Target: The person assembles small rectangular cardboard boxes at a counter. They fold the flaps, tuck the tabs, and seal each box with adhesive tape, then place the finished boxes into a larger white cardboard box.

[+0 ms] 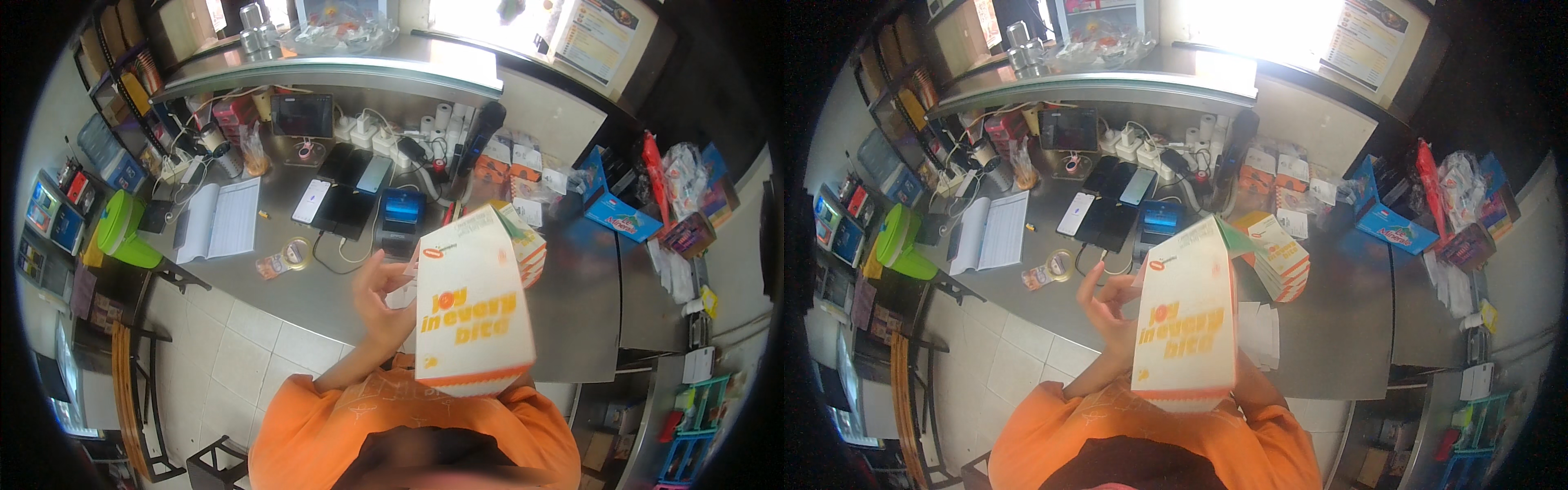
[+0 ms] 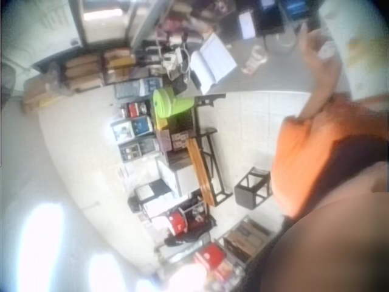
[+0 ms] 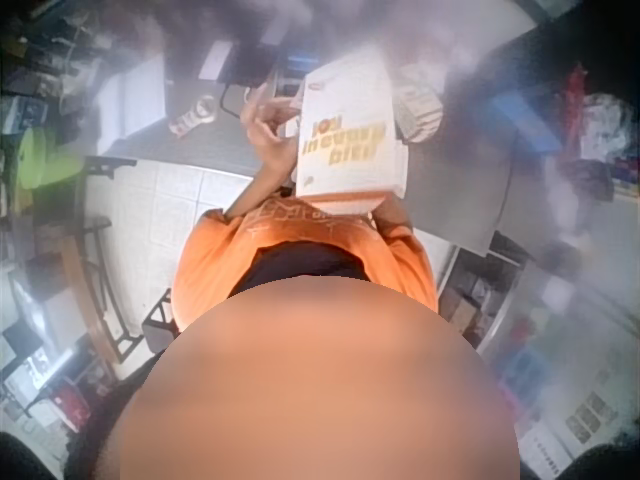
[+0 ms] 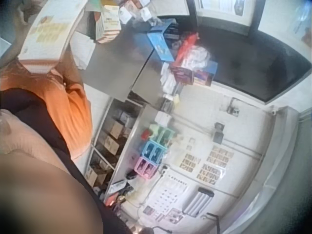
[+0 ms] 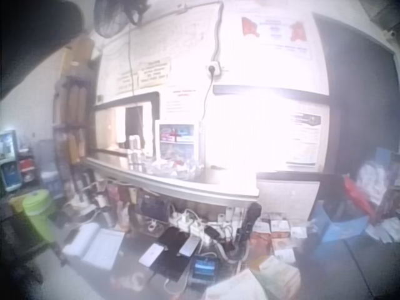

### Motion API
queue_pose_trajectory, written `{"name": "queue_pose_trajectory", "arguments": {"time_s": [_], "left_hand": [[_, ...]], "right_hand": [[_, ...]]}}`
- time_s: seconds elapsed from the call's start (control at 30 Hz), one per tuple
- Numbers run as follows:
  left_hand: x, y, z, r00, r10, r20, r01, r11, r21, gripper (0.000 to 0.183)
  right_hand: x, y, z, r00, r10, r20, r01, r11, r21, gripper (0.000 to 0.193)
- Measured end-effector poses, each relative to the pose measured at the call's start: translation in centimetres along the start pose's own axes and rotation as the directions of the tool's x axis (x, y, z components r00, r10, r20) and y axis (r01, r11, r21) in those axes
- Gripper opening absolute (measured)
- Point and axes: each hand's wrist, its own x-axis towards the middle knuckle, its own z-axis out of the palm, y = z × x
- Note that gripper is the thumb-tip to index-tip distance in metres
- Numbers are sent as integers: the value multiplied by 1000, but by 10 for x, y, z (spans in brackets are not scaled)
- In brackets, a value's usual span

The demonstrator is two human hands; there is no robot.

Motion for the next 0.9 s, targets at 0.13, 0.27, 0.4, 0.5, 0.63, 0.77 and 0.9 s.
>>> {"name": "queue_pose_trajectory", "arguments": {"time_s": [0.13, 0.27, 0.4, 0.5, 0.63, 0.77, 0.9], "left_hand": [[-8, -7, 1, 998, -43, -56, 35, 989, -141, 86], [-19, -20, -3, 998, 11, -65, -21, 988, -151, 80], [-15, -36, -27, 955, 296, 37, -297, 930, 218, 65], [-7, -43, -50, 983, -52, 175, 164, 678, -716, 59], [10, -41, -79, 884, -141, 446, 447, 534, -718, 70], [46, -41, -74, 932, -79, 354, 2, 977, 213, 54], [61, -19, -50, 886, 149, 439, -320, 881, 348, 53]], "right_hand": [[-10, 14, 6, 985, -167, 44, 173, 965, -198, 31], [-16, 28, 7, 964, -233, 127, 262, 914, -311, 30], [-4, 24, -8, 987, -4, 164, 32, 985, -171, 30], [24, 15, -22, 925, 321, 202, -380, 780, 498, 41], [47, 6, -41, 833, 468, 295, -413, 173, 894, 45], [51, 5, -51, 882, 471, -23, -307, 611, 730, 32], [38, -3, -40, 946, 306, -108, -249, 897, 365, 20]]}}
